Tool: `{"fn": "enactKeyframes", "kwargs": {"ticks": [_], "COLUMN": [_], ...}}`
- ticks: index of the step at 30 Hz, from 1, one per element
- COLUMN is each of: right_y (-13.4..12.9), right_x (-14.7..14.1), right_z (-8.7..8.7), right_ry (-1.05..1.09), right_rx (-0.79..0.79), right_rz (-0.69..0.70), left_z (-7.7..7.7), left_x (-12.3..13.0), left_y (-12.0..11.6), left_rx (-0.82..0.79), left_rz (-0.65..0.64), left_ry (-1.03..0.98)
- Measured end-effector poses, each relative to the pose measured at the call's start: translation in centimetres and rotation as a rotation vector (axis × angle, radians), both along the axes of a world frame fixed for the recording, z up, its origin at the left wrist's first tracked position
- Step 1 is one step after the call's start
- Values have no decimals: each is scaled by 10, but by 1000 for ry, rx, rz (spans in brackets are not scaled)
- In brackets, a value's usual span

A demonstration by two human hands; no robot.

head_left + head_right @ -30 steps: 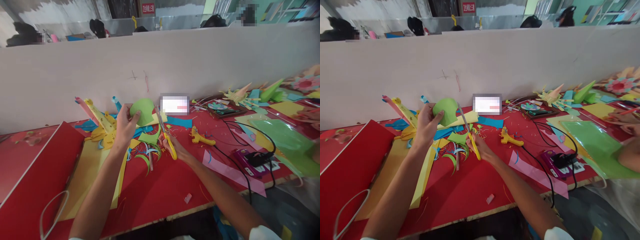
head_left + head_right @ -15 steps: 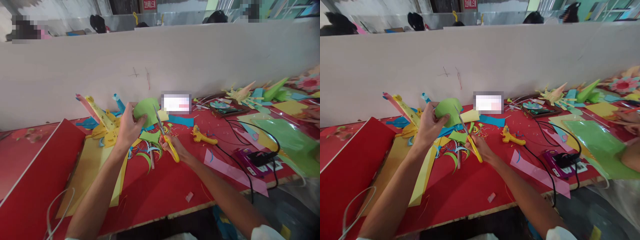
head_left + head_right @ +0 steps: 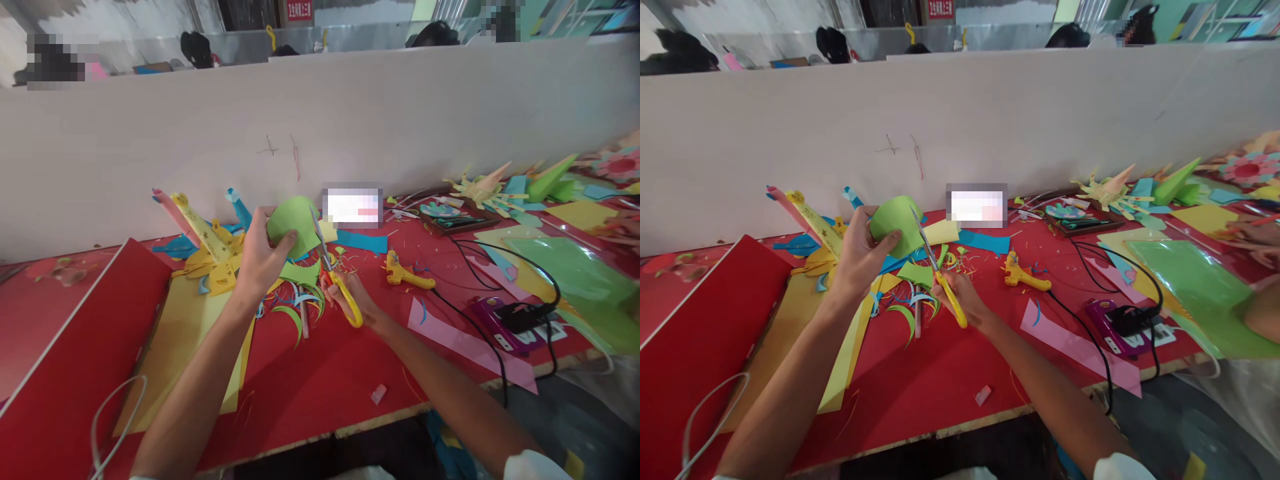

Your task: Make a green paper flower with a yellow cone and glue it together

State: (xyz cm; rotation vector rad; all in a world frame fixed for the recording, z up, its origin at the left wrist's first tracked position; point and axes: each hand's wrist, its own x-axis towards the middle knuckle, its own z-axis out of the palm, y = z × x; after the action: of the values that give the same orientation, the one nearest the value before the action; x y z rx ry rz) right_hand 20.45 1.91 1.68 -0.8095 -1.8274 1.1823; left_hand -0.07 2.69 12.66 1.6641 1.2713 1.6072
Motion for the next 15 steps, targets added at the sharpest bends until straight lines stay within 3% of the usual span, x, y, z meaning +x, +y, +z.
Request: {"fn": "enactKeyframes", "kwargs": {"ticks": [5,15], "right_y": [-1,-9], "right_x": [0,-8], "right_z": [-1,4], "right_ry": [31,229], "right_rx": [0,-119], "right_rz": [14,184], "left_z": [2,9], "left_x": [4,11], "left_y": [-2,-7], "left_rx": [-84,-178], "left_rz": [-59,-111], "left_ry": [-98,-248]}}
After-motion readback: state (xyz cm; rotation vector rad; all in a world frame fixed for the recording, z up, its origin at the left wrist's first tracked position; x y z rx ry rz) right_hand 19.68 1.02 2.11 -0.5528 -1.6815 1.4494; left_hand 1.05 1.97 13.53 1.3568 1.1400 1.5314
